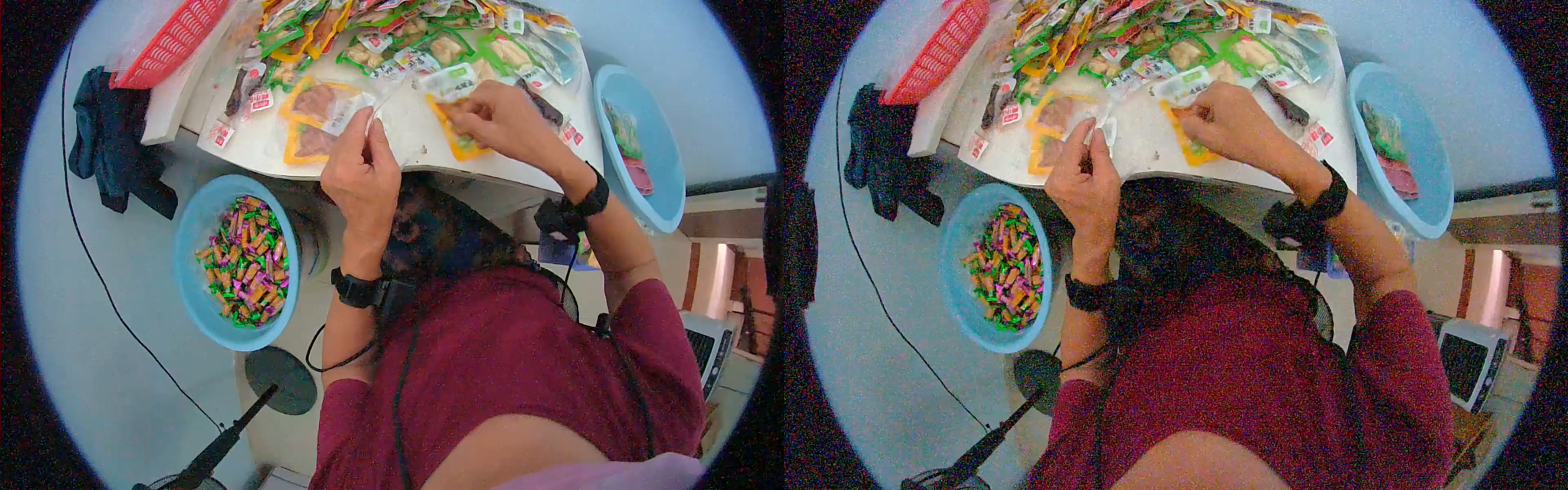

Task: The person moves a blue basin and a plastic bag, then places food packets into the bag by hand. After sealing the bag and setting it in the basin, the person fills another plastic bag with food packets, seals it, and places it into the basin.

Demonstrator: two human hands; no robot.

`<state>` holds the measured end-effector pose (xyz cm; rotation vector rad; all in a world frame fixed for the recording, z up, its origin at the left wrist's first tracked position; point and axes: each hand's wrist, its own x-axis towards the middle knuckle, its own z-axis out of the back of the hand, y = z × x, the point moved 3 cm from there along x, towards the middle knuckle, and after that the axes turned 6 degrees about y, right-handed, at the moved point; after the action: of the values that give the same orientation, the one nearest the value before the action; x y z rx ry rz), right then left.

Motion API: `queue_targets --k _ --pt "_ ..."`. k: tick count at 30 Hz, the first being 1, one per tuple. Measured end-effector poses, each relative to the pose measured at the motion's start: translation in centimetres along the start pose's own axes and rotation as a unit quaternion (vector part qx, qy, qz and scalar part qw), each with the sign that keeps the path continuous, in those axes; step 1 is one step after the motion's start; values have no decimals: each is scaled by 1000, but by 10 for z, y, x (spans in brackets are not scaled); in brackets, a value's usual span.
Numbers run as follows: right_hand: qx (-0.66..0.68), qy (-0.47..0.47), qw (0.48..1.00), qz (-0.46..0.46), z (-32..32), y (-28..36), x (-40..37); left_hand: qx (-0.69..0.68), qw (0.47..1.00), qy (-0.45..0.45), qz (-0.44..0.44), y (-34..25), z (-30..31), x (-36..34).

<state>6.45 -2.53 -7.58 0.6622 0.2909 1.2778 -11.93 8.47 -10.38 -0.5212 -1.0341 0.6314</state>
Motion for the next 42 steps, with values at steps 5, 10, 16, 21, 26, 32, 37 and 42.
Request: queue_targets --k 5,10,16,21,26,32,37,42 --pt "5 51 998 -34 8 -11 21 1 1000 19 11 -8 5 -1" --pt "-153 61 972 166 8 -41 47 19 997 50 49 -12 4 -6" --pt "-164 188 964 95 1 -38 74 25 998 50 41 -16 2 -8" --pt "-198 123 955 182 3 -56 82 17 997 54 47 -13 1 -10" --pt "-78 41 978 191 32 -32 66 44 996 59 45 -15 2 -9" --pt "-23 17 995 -98 67 -26 40 10 999 26 37 -14 -1 -6" --pt "359 4 919 -165 63 -33 -2 26 999 5 30 -12 -3 -4" --pt "525 44 831 -177 32 -29 -27 37 999 11 21 -20 -3 -2"
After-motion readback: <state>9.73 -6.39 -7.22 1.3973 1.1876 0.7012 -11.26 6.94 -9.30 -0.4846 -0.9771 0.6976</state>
